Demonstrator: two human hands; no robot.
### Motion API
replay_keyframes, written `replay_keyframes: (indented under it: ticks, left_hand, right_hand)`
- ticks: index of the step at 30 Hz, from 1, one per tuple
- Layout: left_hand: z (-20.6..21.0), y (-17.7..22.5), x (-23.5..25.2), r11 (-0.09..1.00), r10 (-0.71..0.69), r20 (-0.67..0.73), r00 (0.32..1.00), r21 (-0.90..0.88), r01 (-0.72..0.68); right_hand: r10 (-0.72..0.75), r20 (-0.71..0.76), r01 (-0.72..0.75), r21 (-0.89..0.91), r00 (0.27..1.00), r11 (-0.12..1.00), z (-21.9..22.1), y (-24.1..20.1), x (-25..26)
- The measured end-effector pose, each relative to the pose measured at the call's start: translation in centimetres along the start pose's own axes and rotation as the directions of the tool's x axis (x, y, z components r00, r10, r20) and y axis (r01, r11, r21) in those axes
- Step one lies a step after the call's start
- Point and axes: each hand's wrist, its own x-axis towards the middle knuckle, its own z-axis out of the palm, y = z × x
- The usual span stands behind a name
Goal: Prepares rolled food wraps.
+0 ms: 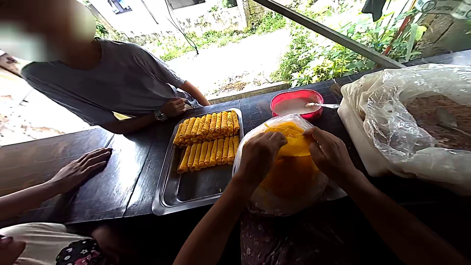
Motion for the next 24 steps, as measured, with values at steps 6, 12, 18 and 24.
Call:
replay_keyframes:
  ticks: [6, 12, 18, 24]
  left_hand:
    - [0.7, -2.8, 2.1, 0.995, -0.074, 0.242, 0.968, -0.052, 0.089]
    - [0.6, -3.5, 1.5, 0.994, -0.024, 0.360, 0.933, -0.094, 0.062]
    - [0.2, -1.4, -0.2, 0.997, -0.074, 0.361, 0.929, 0.002, 0.079]
    - [-0.8, -0.4, 0.1, 0.999, 0.019, 0.121, 0.993, 0.044, -0.024]
  right_hand:
    - [0.203, 0.336, -0.221, 0.016, 0.920, 0.975, 0.7, 0.7, 4.6]
    - [0.063, 0.306, -0.064, -0.008, 0.950, 0.998, 1.4, 1.7, 3.1]
    - [-0.084, 0.256, 0.082, 0.020, 0.963, 0.996, 0.4, 2.3, 0.7]
    - [-0.257, 0.088, 0.265, -0.085, 0.962, 0.961, 0.2, 0.2, -0.2]
